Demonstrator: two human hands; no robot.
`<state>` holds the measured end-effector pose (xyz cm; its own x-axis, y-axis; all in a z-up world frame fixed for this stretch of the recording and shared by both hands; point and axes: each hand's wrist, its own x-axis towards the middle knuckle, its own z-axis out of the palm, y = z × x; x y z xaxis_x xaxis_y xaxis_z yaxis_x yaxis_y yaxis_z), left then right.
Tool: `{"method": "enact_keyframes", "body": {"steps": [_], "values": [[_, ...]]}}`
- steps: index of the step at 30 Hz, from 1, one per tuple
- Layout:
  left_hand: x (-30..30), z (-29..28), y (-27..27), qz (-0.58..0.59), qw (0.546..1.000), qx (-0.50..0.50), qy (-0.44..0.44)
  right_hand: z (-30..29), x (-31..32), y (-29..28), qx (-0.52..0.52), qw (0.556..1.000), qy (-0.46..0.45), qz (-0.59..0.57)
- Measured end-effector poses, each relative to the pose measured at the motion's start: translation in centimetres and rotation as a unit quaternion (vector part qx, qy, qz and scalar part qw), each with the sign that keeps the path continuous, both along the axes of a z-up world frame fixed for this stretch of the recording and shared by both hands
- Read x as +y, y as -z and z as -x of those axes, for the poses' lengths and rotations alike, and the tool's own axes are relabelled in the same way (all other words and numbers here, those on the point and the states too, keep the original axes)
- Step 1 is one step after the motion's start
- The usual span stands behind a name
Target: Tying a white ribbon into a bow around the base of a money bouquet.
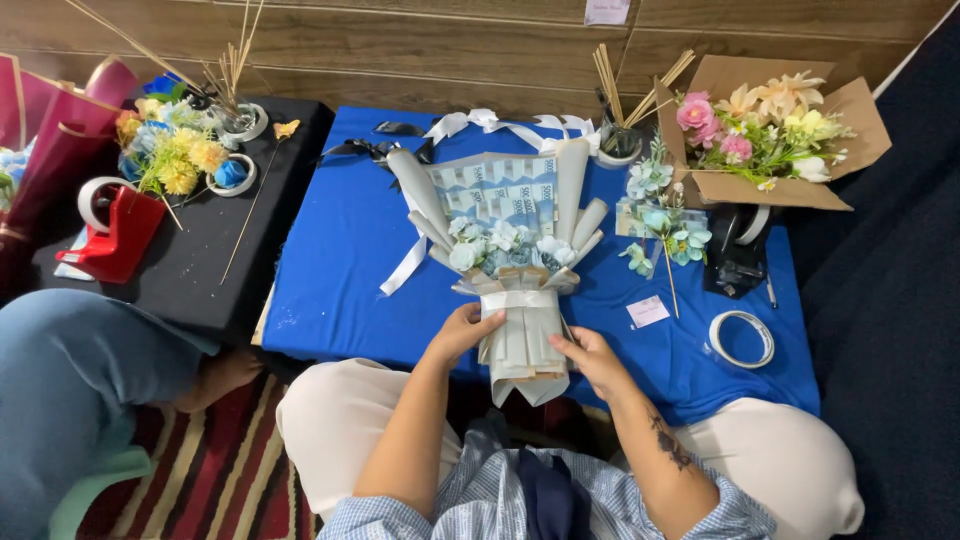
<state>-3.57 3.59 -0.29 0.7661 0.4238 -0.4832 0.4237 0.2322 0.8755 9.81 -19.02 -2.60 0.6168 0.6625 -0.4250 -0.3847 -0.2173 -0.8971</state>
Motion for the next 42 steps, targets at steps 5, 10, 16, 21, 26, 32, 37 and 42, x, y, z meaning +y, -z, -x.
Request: {"method": "enact_keyframes", "body": {"steps": [5,10,16,21,26,32,37,42], "values": [[0.1,0.0,-0.6,0.038,0.998,-0.042,-0.019,0.0,-0.4,-1.1,-0.003,1.0,0.006,0.017],[0.5,-0.5,1.0,-0.167,0.982,0.039,0.075,-0.5,-1.0,-2.2,-0.072,0.99,-0.057,0.103],[1.0,2.8,-7.7,-0.416,0.859,0.206,0.215,-2.7,-2.3,-6.9,-0.253,0.871,-0.166,0.388],[4.5,2.7,-9.9,-0.495,0.816,0.161,0.251,-6.4,-2.9,2.1,-0.532,0.805,0.081,0.25],[13.2,-2.8,-7.6,-0.544,0.794,0.177,0.207,-6.3,-2.1,5.7,-0.582,0.737,0.054,0.339],[21.1,-7.4,-4.0,-0.512,0.799,0.259,0.182,-6.0,-1.6,4.4,-0.561,0.744,0.024,0.362],[24.9,-10.6,-1.4,-0.498,0.796,0.307,0.156,-6.0,-1.3,3.8,-0.609,0.727,0.029,0.317],[28.3,-15.1,-1.4,-0.616,0.779,0.12,0.02,-6.0,-1.2,4.1,-0.587,0.726,0.016,0.358]]}}
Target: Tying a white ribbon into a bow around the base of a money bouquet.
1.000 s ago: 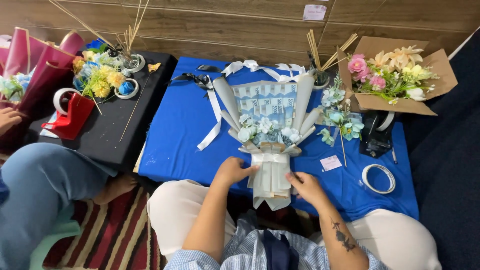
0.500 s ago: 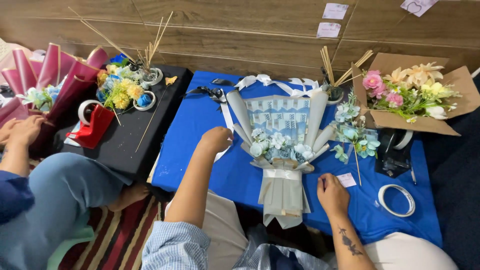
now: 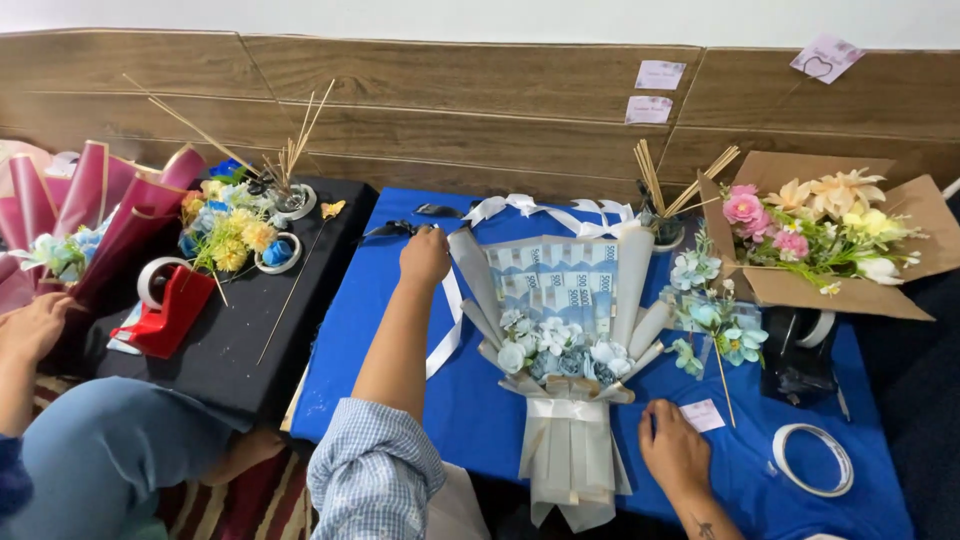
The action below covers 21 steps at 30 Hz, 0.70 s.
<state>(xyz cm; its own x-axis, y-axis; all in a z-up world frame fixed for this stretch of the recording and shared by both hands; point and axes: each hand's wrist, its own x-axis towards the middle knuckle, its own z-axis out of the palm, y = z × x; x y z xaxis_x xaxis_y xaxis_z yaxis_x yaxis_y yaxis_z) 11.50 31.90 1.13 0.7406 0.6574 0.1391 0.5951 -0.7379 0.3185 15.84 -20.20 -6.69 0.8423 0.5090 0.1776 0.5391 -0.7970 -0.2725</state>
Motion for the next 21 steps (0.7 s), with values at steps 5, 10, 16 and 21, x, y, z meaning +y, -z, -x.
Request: {"method": "enact_keyframes", "body": {"steps": [5,10,16,21], "values": [[1.1,-6.2,1.0,-0.014,0.997,0.01,0.075,-0.3,0.1,0.8,-0.024,1.0,-0.007,0.011],[0.0,-11.3,0.5,0.023,0.981,0.178,0.071,-0.6,0.2,1.4,-0.045,0.998,0.0,0.032],[-0.8,-13.8,1.7,-0.031,0.965,0.26,0.02,-0.5,0.3,1.2,0.024,0.999,0.02,0.03],[-0.1,-13.9,2.1,0.064,0.962,0.263,-0.034,-0.9,0.4,0.7,0.106,0.993,0.017,0.049]]}}
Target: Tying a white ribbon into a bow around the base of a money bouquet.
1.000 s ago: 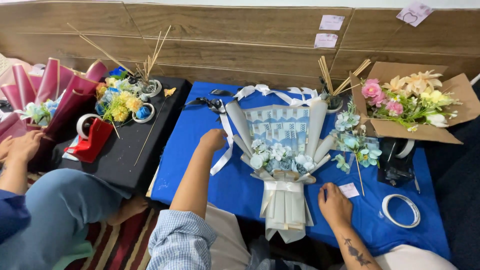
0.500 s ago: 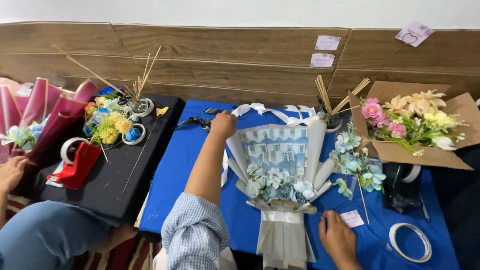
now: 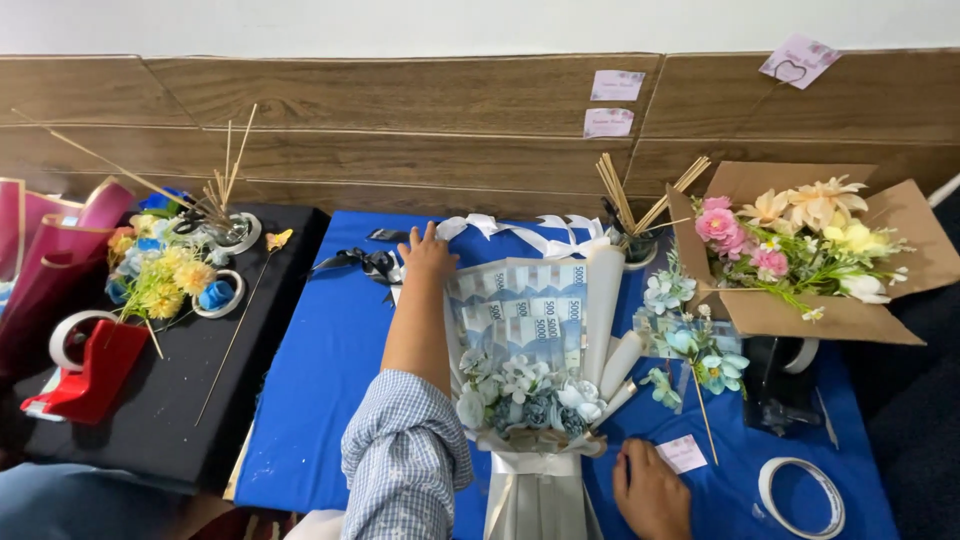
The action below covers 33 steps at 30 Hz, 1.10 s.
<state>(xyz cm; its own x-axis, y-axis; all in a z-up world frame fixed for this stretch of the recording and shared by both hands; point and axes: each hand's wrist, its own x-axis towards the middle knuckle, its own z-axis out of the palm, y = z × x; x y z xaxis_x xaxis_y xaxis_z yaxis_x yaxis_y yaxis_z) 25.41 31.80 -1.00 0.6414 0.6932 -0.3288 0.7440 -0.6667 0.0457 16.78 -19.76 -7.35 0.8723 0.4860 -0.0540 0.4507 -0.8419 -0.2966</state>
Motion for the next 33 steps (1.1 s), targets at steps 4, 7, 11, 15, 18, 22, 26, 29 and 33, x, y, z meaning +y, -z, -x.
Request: {"method": "enact_keyframes", "body": {"steps": [4,7,11,15,18,22,26,29,33], "values": [[2.0,-0.8,4.7,-0.053,0.998,-0.024,0.015,0.0,-0.1,0.2,-0.025,1.0,-0.009,-0.013],[2.5,-1.4,4.2,-0.148,0.959,-0.236,0.049,0.1,-0.1,-0.3,-0.017,1.0,-0.015,-0.002],[-0.7,-1.5,-4.4,-0.018,0.892,-0.451,0.011,0.2,-0.1,-0.4,-0.095,0.994,-0.044,-0.04],[-4.7,-0.2,-10.5,0.191,0.79,-0.582,-0.034,0.1,-0.3,0.2,-0.09,0.994,-0.04,-0.043],[-9.1,2.3,-13.7,0.254,0.762,-0.595,-0.04,0.1,-0.2,-0.4,-0.064,0.996,-0.039,-0.041],[-14.5,6.7,-14.0,0.452,0.593,-0.667,-0.007,0.3,-0.3,0.4,-0.183,0.976,-0.048,-0.104],[-21.4,12.9,-13.1,0.567,0.527,-0.632,-0.037,0.2,-0.7,0.3,-0.159,0.981,-0.034,-0.109],[-27.8,17.8,-12.5,0.567,0.506,-0.644,-0.093,0.1,-1.0,-0.4,-0.07,0.991,0.008,-0.114],[-32.6,22.5,-9.2,0.592,0.478,-0.629,-0.16,-2.2,-1.8,4.1,-0.006,0.886,0.073,-0.458]]}}
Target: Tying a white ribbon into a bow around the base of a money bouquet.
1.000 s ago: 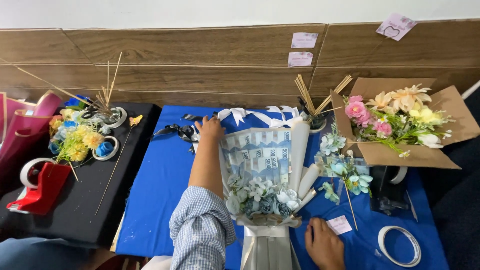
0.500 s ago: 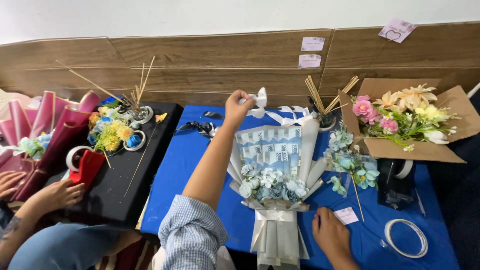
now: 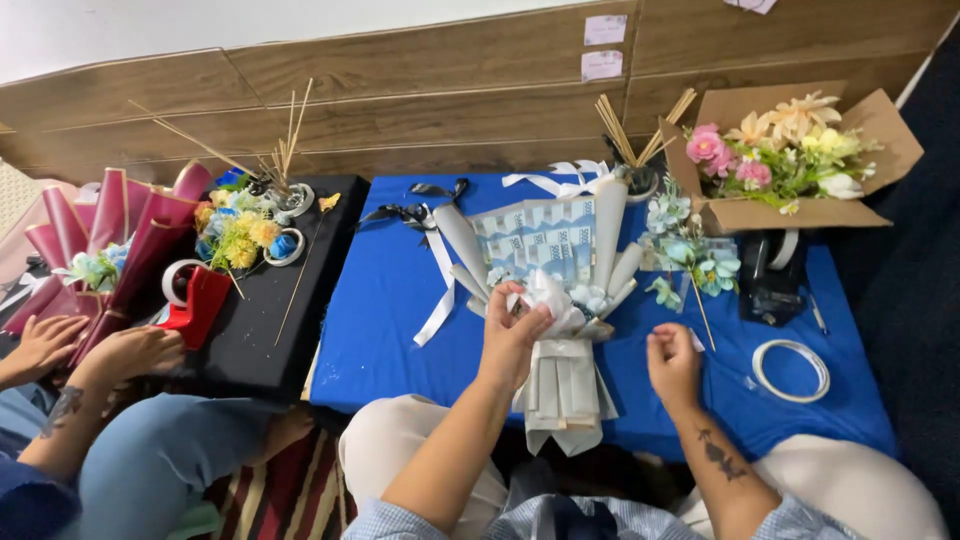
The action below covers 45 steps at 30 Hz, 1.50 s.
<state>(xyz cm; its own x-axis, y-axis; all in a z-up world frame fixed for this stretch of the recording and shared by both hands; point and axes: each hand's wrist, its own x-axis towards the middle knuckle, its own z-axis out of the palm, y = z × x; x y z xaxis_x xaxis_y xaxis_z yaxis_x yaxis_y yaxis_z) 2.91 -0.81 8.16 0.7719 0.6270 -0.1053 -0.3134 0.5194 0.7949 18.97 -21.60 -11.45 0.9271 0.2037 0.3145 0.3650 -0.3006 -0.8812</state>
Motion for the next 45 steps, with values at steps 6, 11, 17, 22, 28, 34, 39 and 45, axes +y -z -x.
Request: {"method": "enact_keyframes", "body": {"steps": [6,11,17,22,28,34,39,45], "values": [[-2.0,1.3,4.1,0.147,0.974,-0.095,0.144,4.5,-1.0,-13.2,0.027,0.967,-0.099,-0.234],[-3.7,1.3,2.7,0.086,0.973,-0.083,0.196,8.7,-0.1,-16.2,0.043,0.944,-0.284,-0.161],[-3.5,0.7,6.0,0.026,0.987,0.008,0.157,8.9,1.0,-13.4,0.165,0.951,-0.177,-0.191],[-2.8,1.5,1.4,-0.105,0.991,0.071,0.048,8.4,0.0,-15.1,0.177,0.929,-0.199,-0.259],[-3.0,1.6,3.4,-0.343,0.926,0.017,0.156,9.2,0.3,-15.6,0.212,0.913,-0.273,-0.218],[-3.2,0.8,4.5,-0.298,0.946,0.101,0.082,8.4,0.5,-14.4,0.277,0.918,-0.217,-0.185],[-2.7,0.8,2.3,-0.296,0.948,0.101,0.069,7.8,-0.1,-12.8,0.276,0.919,-0.195,-0.201],[-2.0,1.5,3.3,-0.247,0.957,0.123,0.088,7.0,-0.4,-14.5,0.283,0.914,-0.165,-0.237]]}}
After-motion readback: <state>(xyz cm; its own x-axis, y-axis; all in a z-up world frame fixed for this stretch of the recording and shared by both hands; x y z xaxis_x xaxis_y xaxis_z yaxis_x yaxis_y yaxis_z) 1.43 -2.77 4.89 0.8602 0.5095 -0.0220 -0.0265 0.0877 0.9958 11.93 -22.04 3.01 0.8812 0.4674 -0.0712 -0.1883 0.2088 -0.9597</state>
